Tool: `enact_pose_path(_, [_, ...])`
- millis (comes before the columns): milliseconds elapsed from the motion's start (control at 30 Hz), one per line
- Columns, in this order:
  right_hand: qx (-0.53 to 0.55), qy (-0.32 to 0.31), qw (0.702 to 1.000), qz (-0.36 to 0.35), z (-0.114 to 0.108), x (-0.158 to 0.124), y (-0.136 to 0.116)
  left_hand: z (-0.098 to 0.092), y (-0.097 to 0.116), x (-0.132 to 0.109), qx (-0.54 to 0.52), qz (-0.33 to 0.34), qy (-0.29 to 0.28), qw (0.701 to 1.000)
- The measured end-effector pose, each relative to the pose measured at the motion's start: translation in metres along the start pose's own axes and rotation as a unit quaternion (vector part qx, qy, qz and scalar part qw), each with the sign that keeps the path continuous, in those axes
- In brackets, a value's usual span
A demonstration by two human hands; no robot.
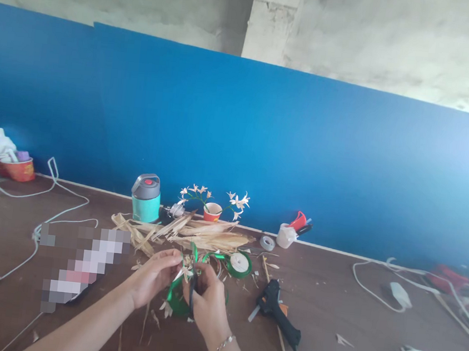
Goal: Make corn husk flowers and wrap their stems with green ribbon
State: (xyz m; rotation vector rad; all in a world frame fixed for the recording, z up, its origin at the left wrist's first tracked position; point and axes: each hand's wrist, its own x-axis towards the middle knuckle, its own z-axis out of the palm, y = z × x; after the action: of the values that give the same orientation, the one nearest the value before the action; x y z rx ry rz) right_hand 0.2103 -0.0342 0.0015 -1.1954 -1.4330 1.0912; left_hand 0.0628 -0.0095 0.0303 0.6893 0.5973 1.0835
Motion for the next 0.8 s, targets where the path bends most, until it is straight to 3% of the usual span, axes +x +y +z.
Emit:
enact_pose_path(67, [-0.095, 0.057, 0.994, -0.017, -0.007, 0.003, 0.001, -0.004, 0.001, 0.001, -0.021, 0.012, 0.003, 1.000])
enact_pose_path(167, [-0.286, 0.128, 0.948, -0.049, -0.017, 0.006, 0.006, -0.008, 0.002, 0.002, -0.056, 0.020, 0.007, 0.998])
enact_pose_path(333, [-0.465, 0.082, 0.882, -0.009, -0.024, 0.003, 0.005, -0.007, 0.004, 0.000, -0.098, -0.010, 0.021, 0.995])
enact_pose_path(500, [-0.527, 0.064, 0.847, -0.022, -0.020, -0.002, -0.006, -0.006, 0.003, -0.001, -0.128, -0.046, -0.025, 0.990])
enact_pose_path(800, [-0.496, 0.008, 0.865, 0.077, -0.018, 0.002, -0.009, -0.005, 0.000, -0.001, -0.140, -0.041, -0.041, 0.988])
